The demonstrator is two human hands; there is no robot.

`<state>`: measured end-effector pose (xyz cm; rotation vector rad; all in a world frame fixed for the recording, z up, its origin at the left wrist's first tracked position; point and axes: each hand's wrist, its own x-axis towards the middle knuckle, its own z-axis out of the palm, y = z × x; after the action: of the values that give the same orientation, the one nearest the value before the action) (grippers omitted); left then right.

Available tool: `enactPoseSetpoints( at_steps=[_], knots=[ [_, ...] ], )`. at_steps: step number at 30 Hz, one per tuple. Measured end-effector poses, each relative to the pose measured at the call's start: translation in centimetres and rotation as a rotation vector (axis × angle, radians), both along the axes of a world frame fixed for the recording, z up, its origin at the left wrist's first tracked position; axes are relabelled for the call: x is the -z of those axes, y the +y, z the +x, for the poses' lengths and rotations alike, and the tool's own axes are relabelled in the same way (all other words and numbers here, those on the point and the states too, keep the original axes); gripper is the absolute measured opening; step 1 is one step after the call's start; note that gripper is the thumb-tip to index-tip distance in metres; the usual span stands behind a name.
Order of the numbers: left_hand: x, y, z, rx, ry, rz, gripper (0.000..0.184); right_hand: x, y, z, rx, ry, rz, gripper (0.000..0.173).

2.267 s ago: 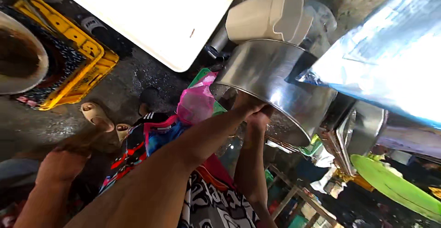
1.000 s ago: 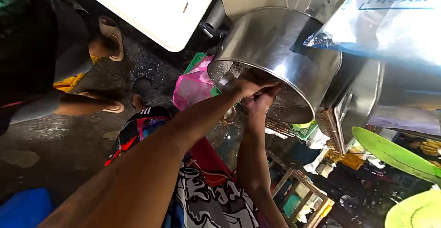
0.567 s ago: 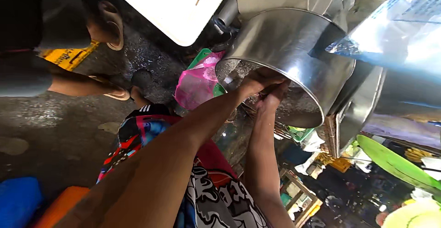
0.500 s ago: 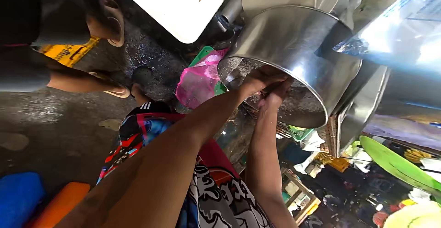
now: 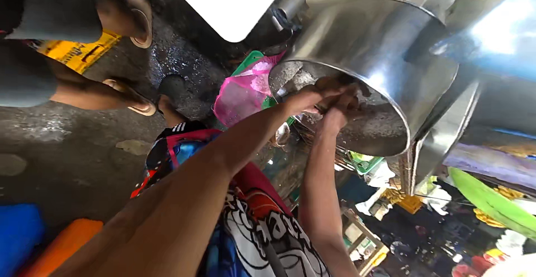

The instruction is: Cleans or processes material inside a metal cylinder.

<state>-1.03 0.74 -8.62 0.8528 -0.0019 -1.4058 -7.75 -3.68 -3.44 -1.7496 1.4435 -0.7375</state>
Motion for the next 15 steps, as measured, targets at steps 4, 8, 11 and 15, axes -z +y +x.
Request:
enactPoseSetpoints(
  at_steps=[4, 8, 11, 15],
  knots=[
    [-0.3, 4.6, -3.4, -0.119, -0.265, -0.059, 0.096, 2.0, 1.7, -6.3, -0.224, -0.034, -0.295, 0.084],
    [1.3, 4.6, -6.1, -0.34, -0.317, -0.176, 0.093, 1.8, 1.7, -8.1, -0.33, -0.28, -0.142, 0.094],
    [-1.1, 1.9, -4.2, -0.257, -0.351, 0.023, 0.078, 1.5, -0.2, -4.8, -0.117, -0.493, 0.199, 0.063],
    [-1.9, -2.5, -1.2, -0.199, -0.627, 0.241, 0.082, 0.5, -2.2, -2.0, -0.118, -0.513, 0.487, 0.044]
  ],
)
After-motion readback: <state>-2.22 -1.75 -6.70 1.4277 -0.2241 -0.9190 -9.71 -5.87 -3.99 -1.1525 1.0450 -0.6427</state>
